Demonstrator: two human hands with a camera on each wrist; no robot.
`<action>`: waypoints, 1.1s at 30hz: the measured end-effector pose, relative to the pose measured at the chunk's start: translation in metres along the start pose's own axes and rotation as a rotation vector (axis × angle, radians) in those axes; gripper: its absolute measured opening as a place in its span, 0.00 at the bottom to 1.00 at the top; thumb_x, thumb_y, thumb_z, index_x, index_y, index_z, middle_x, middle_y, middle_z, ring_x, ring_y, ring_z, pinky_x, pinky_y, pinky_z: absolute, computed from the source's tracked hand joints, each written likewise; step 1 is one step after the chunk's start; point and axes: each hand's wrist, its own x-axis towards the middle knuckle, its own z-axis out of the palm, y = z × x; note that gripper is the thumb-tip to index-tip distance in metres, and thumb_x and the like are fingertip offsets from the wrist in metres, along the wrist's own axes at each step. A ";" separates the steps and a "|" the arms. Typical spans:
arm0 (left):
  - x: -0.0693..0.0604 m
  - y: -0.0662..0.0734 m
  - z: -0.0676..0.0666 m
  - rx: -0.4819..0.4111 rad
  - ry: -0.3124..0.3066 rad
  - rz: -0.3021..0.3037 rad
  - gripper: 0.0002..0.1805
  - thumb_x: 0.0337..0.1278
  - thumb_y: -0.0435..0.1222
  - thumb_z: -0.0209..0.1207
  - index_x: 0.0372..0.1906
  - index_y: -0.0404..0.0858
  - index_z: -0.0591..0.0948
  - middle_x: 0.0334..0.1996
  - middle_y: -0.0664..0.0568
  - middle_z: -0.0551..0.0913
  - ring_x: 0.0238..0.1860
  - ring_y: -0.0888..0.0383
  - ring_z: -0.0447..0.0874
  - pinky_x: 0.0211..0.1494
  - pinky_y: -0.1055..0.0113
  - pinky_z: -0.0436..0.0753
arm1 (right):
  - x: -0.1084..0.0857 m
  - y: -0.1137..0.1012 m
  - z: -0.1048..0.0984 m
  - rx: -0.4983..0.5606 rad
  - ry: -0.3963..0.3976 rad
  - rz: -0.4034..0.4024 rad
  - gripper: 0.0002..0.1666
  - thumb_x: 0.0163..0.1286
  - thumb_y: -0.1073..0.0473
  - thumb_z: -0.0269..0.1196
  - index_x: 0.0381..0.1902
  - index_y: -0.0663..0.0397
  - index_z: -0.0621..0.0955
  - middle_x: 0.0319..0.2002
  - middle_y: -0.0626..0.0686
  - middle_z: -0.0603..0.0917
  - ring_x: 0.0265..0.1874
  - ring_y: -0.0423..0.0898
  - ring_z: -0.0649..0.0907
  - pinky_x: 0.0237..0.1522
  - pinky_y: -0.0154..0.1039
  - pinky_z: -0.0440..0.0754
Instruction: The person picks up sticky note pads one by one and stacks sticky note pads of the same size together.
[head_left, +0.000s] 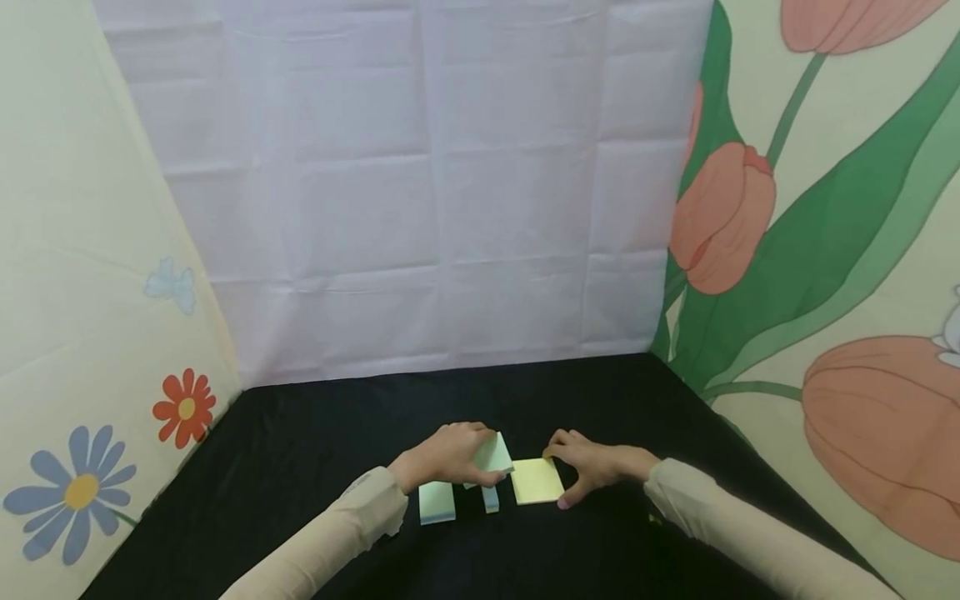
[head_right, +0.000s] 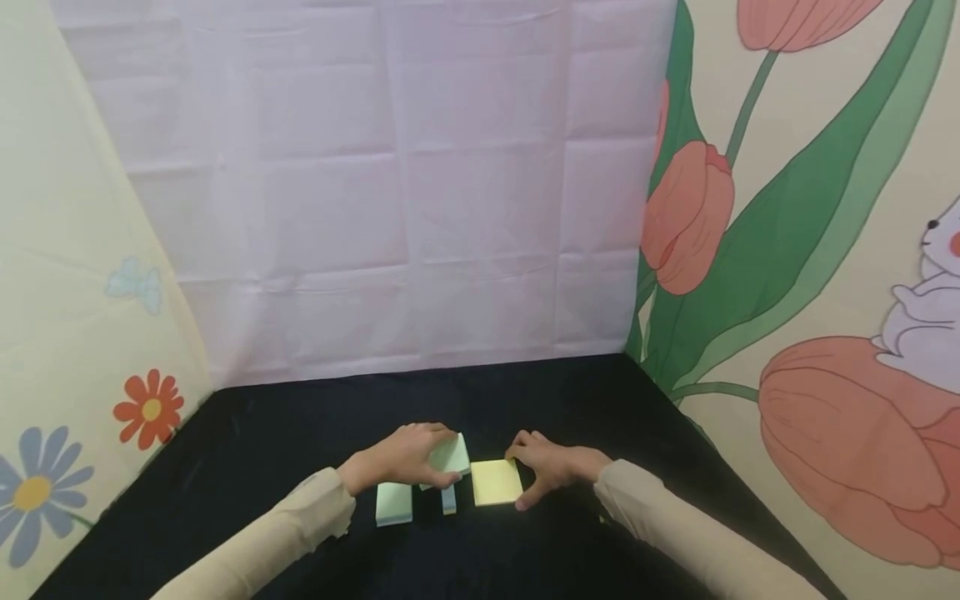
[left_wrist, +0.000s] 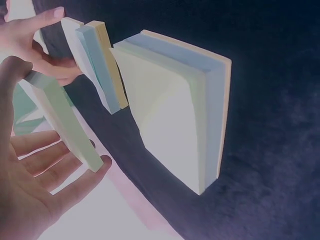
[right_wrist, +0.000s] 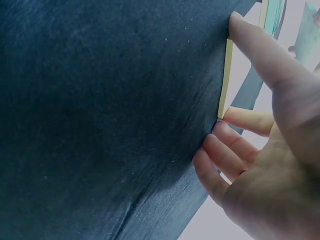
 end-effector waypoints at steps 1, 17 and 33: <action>0.001 0.001 0.000 0.002 0.001 0.003 0.35 0.58 0.58 0.61 0.61 0.38 0.78 0.51 0.50 0.81 0.36 0.63 0.75 0.33 0.73 0.75 | 0.000 0.003 0.001 -0.012 0.006 -0.015 0.44 0.58 0.32 0.69 0.63 0.52 0.72 0.53 0.50 0.66 0.51 0.51 0.66 0.51 0.49 0.72; 0.025 0.020 0.007 0.042 -0.018 0.087 0.34 0.57 0.60 0.61 0.59 0.38 0.80 0.45 0.54 0.82 0.31 0.67 0.73 0.28 0.77 0.72 | -0.012 -0.052 -0.020 -0.015 -0.031 0.142 0.39 0.58 0.46 0.74 0.62 0.55 0.73 0.52 0.48 0.66 0.50 0.47 0.66 0.54 0.46 0.70; 0.037 0.030 0.015 0.058 -0.042 0.117 0.33 0.57 0.59 0.62 0.58 0.38 0.80 0.39 0.56 0.80 0.28 0.68 0.71 0.25 0.77 0.71 | 0.015 0.049 0.020 -0.089 -0.023 0.012 0.50 0.53 0.25 0.67 0.67 0.41 0.68 0.58 0.44 0.63 0.53 0.45 0.65 0.54 0.44 0.72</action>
